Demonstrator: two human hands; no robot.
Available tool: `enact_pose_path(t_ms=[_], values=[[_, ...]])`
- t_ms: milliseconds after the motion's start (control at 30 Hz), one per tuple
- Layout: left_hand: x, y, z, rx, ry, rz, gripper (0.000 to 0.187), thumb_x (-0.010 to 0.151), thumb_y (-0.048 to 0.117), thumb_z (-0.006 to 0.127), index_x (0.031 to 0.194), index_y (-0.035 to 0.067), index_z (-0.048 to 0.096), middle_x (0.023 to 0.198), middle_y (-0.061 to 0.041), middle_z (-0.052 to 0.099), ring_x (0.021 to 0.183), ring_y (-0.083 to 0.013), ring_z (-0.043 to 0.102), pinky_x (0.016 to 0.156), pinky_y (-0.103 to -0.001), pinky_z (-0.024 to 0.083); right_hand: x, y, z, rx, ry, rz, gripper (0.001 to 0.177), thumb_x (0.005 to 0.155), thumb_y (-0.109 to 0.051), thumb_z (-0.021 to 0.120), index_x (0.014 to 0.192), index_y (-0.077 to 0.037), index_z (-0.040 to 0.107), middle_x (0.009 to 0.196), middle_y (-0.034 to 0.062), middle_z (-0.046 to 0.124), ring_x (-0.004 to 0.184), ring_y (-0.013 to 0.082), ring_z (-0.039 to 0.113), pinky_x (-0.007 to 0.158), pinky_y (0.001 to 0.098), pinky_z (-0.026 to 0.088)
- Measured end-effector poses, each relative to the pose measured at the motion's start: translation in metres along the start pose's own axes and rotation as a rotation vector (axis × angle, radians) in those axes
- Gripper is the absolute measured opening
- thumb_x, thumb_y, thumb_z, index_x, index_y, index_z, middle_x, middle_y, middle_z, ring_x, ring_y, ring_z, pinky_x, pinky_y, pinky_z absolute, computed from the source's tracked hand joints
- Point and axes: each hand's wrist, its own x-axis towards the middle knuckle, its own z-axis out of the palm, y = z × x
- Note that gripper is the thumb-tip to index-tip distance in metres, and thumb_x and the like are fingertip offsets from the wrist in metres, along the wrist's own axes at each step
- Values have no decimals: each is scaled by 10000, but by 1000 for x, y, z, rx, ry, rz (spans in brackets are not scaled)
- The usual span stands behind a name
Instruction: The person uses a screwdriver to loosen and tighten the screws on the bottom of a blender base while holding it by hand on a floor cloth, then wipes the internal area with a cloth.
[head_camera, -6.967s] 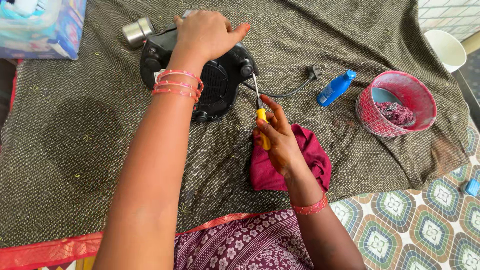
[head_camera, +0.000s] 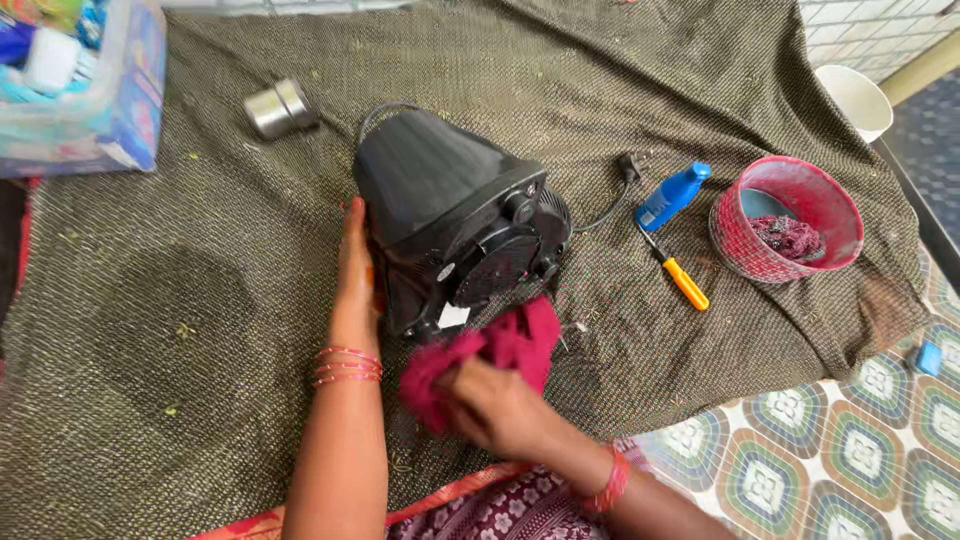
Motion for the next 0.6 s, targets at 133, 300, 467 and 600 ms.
enact_pose_path(t_ms=[133,300,467,600], values=[[-3,1,5,-38,-87,72,818,960,592,519,1548,36,396,1568,-113,480,1389,-283,512,1155,-421,418,-26,-11,-1,-37,-117,-168,433,840,-152,786,1245,-65,659,1034,115,661,870,349,623,725,463,490],[-9,4,10,20,-39,75,824,958,618,509,1537,39,417,1565,-117,493,1386,-279,523,1150,-415,422,-69,48,-45,-405,136,326,491,713,-126,728,1202,-142,704,1039,62,662,975,313,614,843,418,539],[-7,3,10,-2,-62,90,781,970,592,511,1529,54,431,1555,-85,501,1367,-266,528,1154,-404,415,-65,82,-75,-529,194,268,331,888,-118,642,1212,-68,691,1197,102,671,1022,319,594,875,413,523],[-8,-1,7,40,-3,100,765,975,591,499,1519,56,436,1539,-94,517,1365,-263,533,1150,-404,426,-68,92,-75,-522,103,463,220,917,-164,641,1119,-121,716,1013,67,664,992,297,616,880,384,530]])
